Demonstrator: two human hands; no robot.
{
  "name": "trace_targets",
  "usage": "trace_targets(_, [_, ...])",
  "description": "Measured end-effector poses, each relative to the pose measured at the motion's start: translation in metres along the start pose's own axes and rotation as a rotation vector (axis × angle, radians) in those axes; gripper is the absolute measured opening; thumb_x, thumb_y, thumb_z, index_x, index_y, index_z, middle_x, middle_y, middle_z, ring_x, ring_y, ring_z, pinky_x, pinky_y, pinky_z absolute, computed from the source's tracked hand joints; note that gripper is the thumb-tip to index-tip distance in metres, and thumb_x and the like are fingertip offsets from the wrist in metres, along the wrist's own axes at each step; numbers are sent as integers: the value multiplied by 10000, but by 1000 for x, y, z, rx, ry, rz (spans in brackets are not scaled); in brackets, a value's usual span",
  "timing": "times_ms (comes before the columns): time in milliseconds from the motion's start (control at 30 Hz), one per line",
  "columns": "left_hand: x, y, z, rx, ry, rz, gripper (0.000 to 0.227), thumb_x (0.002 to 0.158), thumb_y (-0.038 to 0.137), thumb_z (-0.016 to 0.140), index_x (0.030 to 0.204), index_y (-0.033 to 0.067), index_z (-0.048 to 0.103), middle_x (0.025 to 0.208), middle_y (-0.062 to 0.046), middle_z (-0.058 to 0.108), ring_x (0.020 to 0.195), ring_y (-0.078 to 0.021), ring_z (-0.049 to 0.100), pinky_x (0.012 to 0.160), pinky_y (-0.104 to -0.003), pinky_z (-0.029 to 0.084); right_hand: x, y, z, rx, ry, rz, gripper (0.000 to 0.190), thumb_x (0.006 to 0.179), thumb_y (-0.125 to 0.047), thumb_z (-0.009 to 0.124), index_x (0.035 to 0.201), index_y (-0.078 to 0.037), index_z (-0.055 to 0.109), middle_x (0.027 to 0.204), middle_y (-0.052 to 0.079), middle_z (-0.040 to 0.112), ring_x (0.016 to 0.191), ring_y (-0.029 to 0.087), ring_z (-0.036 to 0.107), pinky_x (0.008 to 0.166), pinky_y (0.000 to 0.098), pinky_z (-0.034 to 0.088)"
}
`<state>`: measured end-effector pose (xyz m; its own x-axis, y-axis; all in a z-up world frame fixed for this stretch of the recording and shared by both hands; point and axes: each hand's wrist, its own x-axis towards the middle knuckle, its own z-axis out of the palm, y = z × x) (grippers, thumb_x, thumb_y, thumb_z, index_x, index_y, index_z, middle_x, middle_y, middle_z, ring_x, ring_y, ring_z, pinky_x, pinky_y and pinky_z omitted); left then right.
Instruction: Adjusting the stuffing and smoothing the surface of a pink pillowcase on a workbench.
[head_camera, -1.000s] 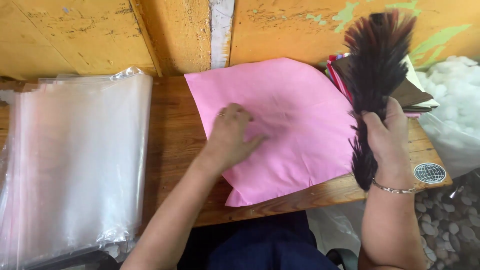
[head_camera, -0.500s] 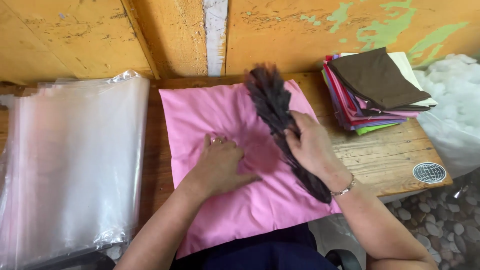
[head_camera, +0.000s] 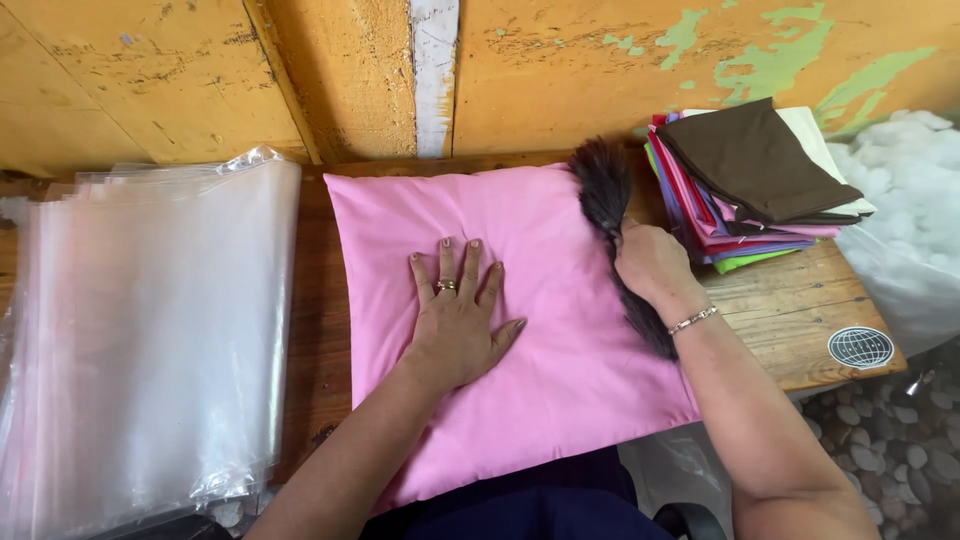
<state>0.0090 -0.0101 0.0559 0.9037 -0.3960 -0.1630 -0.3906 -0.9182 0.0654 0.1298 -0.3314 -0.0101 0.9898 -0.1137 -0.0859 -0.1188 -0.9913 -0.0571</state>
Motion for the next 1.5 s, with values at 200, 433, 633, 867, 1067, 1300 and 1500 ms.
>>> trace_targets(200, [8, -3, 11, 5, 86, 39, 763, 941, 670, 374, 1465, 140, 538, 1611, -208, 353, 1544, -542, 5, 1156, -795, 1, -132, -149, -69, -2, 70, -570, 470, 962, -149, 427, 1399, -32, 556, 1051, 234, 723, 915, 433, 745, 755, 547, 594])
trace_targets(433, [0, -9, 11, -64, 104, 41, 810, 983, 674, 296, 1587, 135, 328, 1676, -198, 202, 1549, -503, 16, 1186, -749, -34, -42, -94, -35, -28, 25, -280, 467, 998, -103, 375, 1414, 68, 501, 1217, 308, 660, 1054, 507, 695, 864, 585, 571])
trace_targets(633, [3, -9, -4, -51, 69, 73, 1015, 891, 859, 263, 1588, 123, 314, 1673, -233, 177, 1540, -528, 12, 1174, -770, -46, -14, -43, -4, 181, -10, 15, 498, 960, -366, 570, 1370, -84, 585, 1304, 244, 524, 1079, 562, 649, 850, 644, 560])
trace_targets(867, [41, -43, -1, 132, 177, 172, 1071, 762, 931, 437, 1577, 240, 370, 1686, -170, 211, 1556, -472, 97, 1226, -699, 44, -116, -59, -19, 202, -53, 11, 303, 994, -216, 466, 1127, 32, 577, 1009, 339, 704, 1011, 584, 670, 863, 658, 540])
trace_targets(1067, [46, -10, -39, 350, 53, -115, 765, 933, 561, 469, 1593, 199, 329, 1719, -185, 127, 1555, -498, -28, 1180, -781, -17, -155, -50, -29, 582, 128, -112, 300, 955, -124, 555, 1180, 71, 596, 933, 403, 663, 1000, 585, 637, 736, 661, 512])
trace_targets(1300, [7, 62, -26, -324, -42, -153, 1112, 906, 787, 422, 1616, -20, 138, 1673, -333, 53, 1505, -616, -58, 1090, -843, -24, -136, -48, -53, 737, 350, -247, 346, 969, -146, 661, 1305, -60, 667, 1032, 244, 724, 1089, 398, 678, 854, 502, 559])
trace_targets(1500, [46, 10, 15, -138, 41, 187, 1215, 699, 897, 565, 1614, 145, 292, 1692, -203, 198, 1532, -557, 71, 1141, -819, -16, -142, -59, -85, 666, 377, -266, 363, 961, -151, 682, 1310, -59, 652, 1032, 232, 734, 1083, 395, 683, 846, 512, 560])
